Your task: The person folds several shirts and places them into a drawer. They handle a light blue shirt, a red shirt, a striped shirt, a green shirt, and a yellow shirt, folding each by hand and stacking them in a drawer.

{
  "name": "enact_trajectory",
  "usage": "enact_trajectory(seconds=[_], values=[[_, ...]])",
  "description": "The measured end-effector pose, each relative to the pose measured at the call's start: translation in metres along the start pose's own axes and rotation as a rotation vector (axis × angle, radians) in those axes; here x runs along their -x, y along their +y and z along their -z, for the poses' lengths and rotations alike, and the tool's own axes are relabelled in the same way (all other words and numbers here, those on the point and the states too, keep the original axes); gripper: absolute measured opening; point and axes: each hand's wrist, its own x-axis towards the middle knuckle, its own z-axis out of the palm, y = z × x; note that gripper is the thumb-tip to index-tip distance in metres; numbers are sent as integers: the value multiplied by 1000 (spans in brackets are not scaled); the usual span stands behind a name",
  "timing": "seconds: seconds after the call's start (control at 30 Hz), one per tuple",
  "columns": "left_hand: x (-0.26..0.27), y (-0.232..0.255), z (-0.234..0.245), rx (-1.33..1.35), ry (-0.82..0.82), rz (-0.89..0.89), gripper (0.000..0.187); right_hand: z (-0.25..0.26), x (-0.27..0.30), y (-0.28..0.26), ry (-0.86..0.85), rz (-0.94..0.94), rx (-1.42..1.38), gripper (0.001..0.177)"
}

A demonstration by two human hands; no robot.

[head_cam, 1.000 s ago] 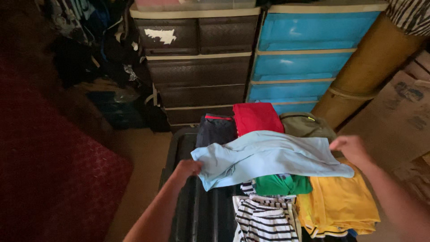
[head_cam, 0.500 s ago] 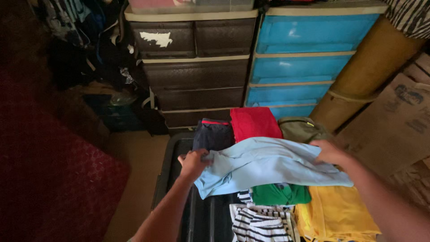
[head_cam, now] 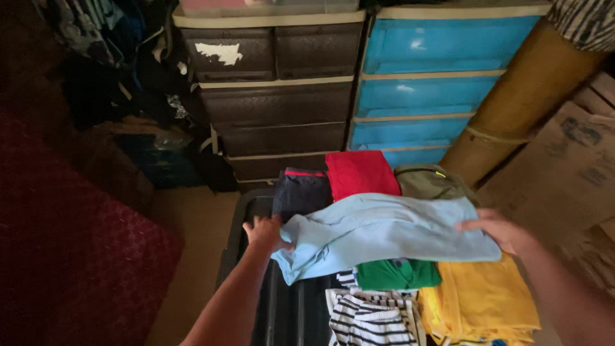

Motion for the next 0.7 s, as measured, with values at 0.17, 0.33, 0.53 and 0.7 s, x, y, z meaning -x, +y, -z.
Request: enact_trajectory(seconds=[0.17,0.33,0.53,0.7], values=[[-3,2,-5,92,83,-18,109,-2,16,-25,-58,128,-239,44],[-2,-15,9,33,-83,-71,79,5,23,-52,-12,163,-344,45],[2,-47,92,666,-417,-358,79,68,23,-72,249,107,-351,43],[2,-14,130,1185,-626,-439,87,158,24,-71,196,271,-410,40]])
